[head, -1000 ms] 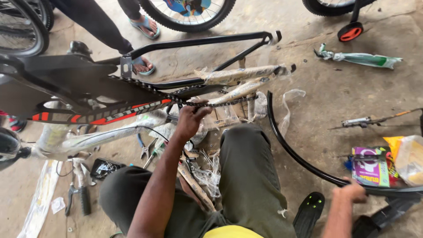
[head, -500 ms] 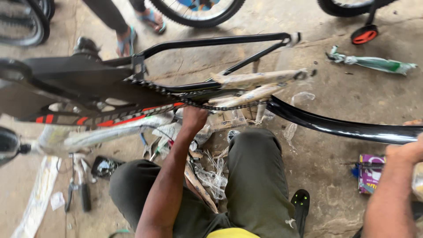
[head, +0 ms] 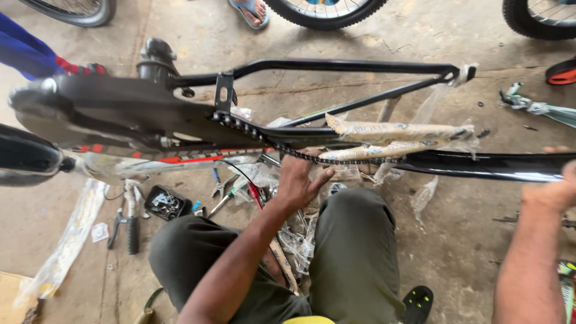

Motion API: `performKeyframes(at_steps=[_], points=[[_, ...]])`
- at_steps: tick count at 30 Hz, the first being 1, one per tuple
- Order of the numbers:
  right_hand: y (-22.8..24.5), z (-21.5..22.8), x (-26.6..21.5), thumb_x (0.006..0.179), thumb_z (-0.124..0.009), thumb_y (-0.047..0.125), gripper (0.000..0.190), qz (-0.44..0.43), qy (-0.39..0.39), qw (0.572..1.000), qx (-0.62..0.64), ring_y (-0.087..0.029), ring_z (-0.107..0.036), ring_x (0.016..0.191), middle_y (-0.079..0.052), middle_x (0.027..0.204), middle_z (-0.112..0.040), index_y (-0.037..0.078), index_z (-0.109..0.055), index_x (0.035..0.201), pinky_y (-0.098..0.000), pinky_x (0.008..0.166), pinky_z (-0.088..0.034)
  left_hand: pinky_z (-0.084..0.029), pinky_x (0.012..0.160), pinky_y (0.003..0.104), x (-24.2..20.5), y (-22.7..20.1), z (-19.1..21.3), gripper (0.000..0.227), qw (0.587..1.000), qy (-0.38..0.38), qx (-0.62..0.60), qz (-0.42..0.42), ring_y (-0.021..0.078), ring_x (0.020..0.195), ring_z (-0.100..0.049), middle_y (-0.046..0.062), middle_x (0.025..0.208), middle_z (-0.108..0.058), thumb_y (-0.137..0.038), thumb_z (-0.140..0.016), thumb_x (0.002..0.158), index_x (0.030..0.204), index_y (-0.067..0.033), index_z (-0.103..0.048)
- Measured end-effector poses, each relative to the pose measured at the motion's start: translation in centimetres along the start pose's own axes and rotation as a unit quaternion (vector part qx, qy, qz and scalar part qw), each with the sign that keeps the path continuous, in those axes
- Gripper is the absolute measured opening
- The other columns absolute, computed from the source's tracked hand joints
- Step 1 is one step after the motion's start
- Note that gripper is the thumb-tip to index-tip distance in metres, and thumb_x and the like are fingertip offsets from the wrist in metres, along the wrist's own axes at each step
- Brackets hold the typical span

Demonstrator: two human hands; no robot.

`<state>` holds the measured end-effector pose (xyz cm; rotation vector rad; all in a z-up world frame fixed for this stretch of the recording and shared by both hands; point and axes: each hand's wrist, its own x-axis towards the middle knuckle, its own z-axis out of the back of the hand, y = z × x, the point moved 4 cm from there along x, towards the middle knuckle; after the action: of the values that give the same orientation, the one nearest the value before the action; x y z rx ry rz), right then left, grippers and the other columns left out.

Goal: The person assembles a bicycle by first using a screwdriver to tighten a screw on a black mudguard. They then remove protective plastic wrapping from the bicycle frame and use a wrench to tighten bolts on the rear derailleur and chain area.

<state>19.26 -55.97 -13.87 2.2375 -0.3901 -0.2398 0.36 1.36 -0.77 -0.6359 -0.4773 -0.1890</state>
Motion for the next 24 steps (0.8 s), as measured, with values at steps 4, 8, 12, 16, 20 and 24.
performKeyframes(at_steps=[4, 8, 12, 16, 20, 24], points=[[-5.2, -2.3, 1.4, 0.117, -0.05, 0.015, 0.026, -0.019, 0.006, 0.999, 0.042, -0.035, -0.067, 0.108, -0.019, 0.123, -0.071, 0.0, -0.06, 0.136, -0.0548, 0.11, -0.059, -0.05, 0.086, 0.046, 1.6, -0.8, 2.1, 0.035, 0.985, 0.0, -0.154, 0.072, 0.0359, 0.1, -0.064, 0.016, 0.106, -0.07, -0.035, -0.061, 0.106, 0.113, -0.002, -0.072], [-8.0, -4.2, 2.0, 0.115, -0.047, 0.019, 0.028, -0.095, -0.007, 0.994, 0.061, -0.035, -0.071, 0.105, -0.018, 0.115, -0.07, -0.001, -0.06, 0.13, -0.0525, 0.099, -0.061, -0.051, 0.079, 0.043, -1.4, 0.7, 1.3, 0.029, 0.974, -0.094, -0.117, 0.172, 0.0288, 0.091, -0.063, 0.013, 0.097, -0.065, -0.031, -0.064, 0.101, 0.097, -0.0029, -0.071], [-11.4, -4.8, 1.4, 0.114, -0.061, 0.017, 0.023, -0.116, -0.078, 0.99, -0.009, -0.032, -0.073, 0.113, -0.014, 0.122, -0.073, 0.0, -0.066, 0.129, -0.0567, 0.104, -0.063, -0.054, 0.081, 0.039, -2.5, 2.7, 1.6, 0.023, 0.97, -0.169, -0.085, 0.155, 0.0241, 0.093, -0.064, 0.009, 0.093, -0.066, -0.029, -0.071, 0.098, 0.091, -0.0073, -0.068], [-16.5, -6.5, -2.0, 0.102, -0.055, 0.016, 0.033, -0.161, -0.037, 0.978, 0.125, -0.035, -0.069, 0.123, -0.014, 0.133, -0.069, 0.007, -0.064, 0.133, -0.0599, 0.109, -0.057, -0.052, 0.078, 0.039, -2.0, 2.5, 3.4, 0.037, 0.946, -0.213, -0.128, 0.207, 0.026, 0.089, -0.061, 0.014, 0.098, -0.059, -0.028, -0.079, 0.087, 0.103, -0.0001, -0.06], [-21.9, -7.5, -5.9, 0.097, -0.052, 0.007, 0.041, -0.213, -0.101, 0.969, 0.074, -0.032, -0.068, 0.127, -0.012, 0.136, -0.066, 0.007, -0.062, 0.137, -0.0571, 0.113, -0.056, -0.05, 0.089, 0.04, 0.2, 3.5, 3.5, 0.045, 0.954, -0.145, -0.129, 0.227, 0.0268, 0.099, -0.064, 0.013, 0.104, -0.065, -0.02, -0.079, 0.086, 0.12, 0.0027, -0.061], [-25.6, -9.2, -9.4, 0.102, -0.054, 0.025, 0.037, -0.228, -0.052, 0.972, 0.016, -0.026, -0.065, 0.118, -0.008, 0.128, -0.066, 0.006, -0.058, 0.134, -0.049, 0.101, -0.056, -0.051, 0.1, 0.041, 2.3, 5.5, 1.4, 0.009, 0.957, 0.157, 0.157, 0.188, 0.0215, 0.111, -0.067, 0.003, 0.113, -0.07, -0.016, -0.071, 0.108, 0.116, -0.0167, -0.068]])
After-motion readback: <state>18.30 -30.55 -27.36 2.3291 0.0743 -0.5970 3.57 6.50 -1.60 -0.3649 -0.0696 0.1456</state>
